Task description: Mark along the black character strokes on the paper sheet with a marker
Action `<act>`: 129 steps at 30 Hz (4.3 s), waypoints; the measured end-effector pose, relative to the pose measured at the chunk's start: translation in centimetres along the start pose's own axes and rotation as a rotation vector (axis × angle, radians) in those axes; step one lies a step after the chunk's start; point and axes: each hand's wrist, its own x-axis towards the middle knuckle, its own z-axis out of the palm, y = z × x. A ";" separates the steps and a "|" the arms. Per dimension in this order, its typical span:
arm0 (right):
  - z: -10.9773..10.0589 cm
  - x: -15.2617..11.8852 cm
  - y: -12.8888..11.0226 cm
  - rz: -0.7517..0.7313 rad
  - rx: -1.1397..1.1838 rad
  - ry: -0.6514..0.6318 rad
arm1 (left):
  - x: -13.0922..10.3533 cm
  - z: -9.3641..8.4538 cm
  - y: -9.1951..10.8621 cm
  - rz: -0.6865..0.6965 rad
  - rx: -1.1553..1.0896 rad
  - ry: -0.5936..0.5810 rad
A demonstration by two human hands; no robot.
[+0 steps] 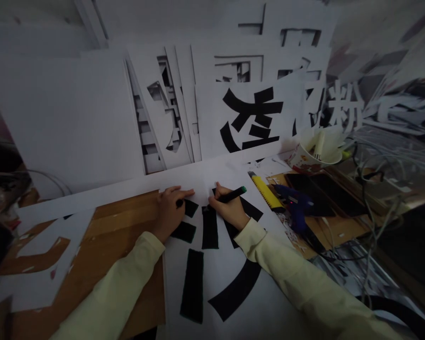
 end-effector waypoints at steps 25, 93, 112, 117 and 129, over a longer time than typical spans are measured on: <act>-0.3 -0.3 -0.2 -0.001 0.007 -0.100 | 0.0 0.1 0.0 -0.004 -0.001 0.008; 0.2 -5.8 -2.0 0.001 -0.081 -0.059 | -0.4 0.2 0.0 -0.003 0.033 -0.008; 0.0 -5.9 -2.0 -0.028 -0.077 -0.232 | -0.3 0.3 -0.2 0.001 0.019 0.002; -0.1 -5.8 -2.2 0.004 -0.057 -0.199 | -0.3 0.4 -0.1 -0.003 0.025 0.005; 0.1 -5.7 -1.9 0.045 0.051 0.095 | -0.4 0.1 0.0 -0.009 0.033 -0.014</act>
